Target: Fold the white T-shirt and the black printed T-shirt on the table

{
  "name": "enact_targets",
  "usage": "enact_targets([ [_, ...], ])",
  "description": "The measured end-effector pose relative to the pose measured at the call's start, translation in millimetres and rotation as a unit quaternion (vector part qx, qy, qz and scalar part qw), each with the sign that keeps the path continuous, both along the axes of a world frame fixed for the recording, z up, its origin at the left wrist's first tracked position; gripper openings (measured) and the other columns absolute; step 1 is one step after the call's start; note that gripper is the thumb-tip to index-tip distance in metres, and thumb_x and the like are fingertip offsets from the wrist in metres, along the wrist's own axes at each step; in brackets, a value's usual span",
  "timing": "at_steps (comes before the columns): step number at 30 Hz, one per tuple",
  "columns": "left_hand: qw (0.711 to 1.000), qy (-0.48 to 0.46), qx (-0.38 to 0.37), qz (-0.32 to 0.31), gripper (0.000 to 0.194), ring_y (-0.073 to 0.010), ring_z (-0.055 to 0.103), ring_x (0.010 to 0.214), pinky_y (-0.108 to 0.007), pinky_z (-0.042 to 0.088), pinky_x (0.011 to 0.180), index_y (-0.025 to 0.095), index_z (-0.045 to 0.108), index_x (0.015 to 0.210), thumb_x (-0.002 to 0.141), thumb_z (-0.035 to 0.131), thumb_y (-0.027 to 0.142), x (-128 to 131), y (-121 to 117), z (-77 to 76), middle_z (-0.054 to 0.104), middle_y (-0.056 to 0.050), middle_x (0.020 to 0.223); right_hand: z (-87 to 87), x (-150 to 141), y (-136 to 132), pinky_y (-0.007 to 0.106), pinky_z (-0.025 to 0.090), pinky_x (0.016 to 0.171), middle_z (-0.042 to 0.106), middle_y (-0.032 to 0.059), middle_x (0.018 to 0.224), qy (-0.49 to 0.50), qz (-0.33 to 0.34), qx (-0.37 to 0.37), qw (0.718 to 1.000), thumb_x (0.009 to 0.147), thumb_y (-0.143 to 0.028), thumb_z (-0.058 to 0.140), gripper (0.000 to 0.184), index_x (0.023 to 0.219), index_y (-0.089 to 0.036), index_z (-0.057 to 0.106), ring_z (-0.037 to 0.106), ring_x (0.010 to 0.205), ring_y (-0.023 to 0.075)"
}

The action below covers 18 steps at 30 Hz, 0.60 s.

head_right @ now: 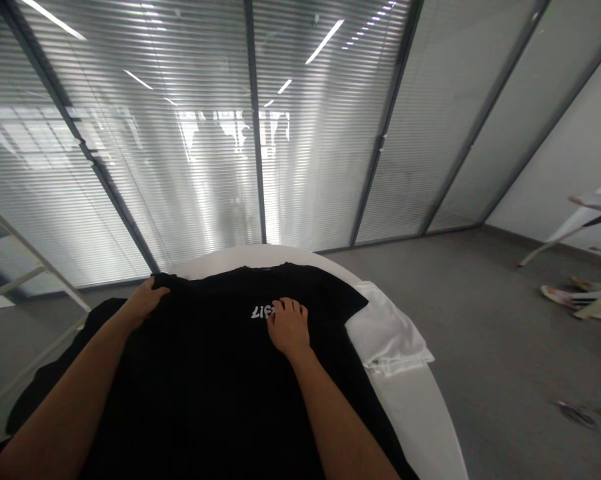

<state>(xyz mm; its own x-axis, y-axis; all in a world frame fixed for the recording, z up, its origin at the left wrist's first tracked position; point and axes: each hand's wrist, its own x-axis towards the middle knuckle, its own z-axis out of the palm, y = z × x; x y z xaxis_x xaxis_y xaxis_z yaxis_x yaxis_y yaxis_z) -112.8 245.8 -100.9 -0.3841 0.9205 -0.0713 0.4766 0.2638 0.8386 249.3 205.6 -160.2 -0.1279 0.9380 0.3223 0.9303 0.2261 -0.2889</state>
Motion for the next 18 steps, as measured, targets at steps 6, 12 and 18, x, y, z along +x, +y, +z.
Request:
enact_targets([
  [6, 0.989, 0.101, 0.102, 0.021, 0.063, -0.0279, 0.064, 0.11, -0.036, 0.052, 0.094, 0.012, 0.048, 0.135, 0.075, 0.063, 0.024, 26.6, 3.4, 6.6, 0.065, -0.015, 0.119, -0.1, -0.8, 0.8, 0.041, 0.027, 0.102, 0.058, 0.0083, 0.129, 0.001, -0.003, 0.0, 1.0, 0.092, -0.029, 0.047, 0.033, 0.122, -0.024, 0.061, 0.046, 0.121, 0.0247],
  [12, 0.99, 0.013, 0.14, -0.004, 0.059, -0.0246, 0.068, 0.094, -0.035, 0.056, 0.084, 0.016, 0.051, 0.131, 0.073, 0.06, 0.021, 51.1, 3.4, 7.6, 0.069, -0.008, 0.102, 1.9, -1.5, -0.2, 0.04, 0.027, 0.101, 0.058, 0.0084, 0.129, -0.003, -0.004, -0.003, 1.0, 0.092, -0.028, 0.047, 0.034, 0.122, -0.024, 0.061, 0.046, 0.121, 0.0247],
  [18, 0.983, -0.157, 0.082, 0.042, 0.032, -0.0126, 0.055, 0.049, -0.023, 0.046, 0.044, 0.022, 0.055, 0.102, 0.071, 0.054, 0.017, 31.0, 3.8, -2.9, 0.046, 0.007, 0.06, 5.1, -1.4, -1.9, 0.04, 0.028, 0.102, 0.057, 0.0088, 0.131, -0.009, -0.006, -0.016, 1.0, 0.093, -0.028, 0.047, 0.034, 0.124, -0.025, 0.06, 0.045, 0.123, 0.0242],
])
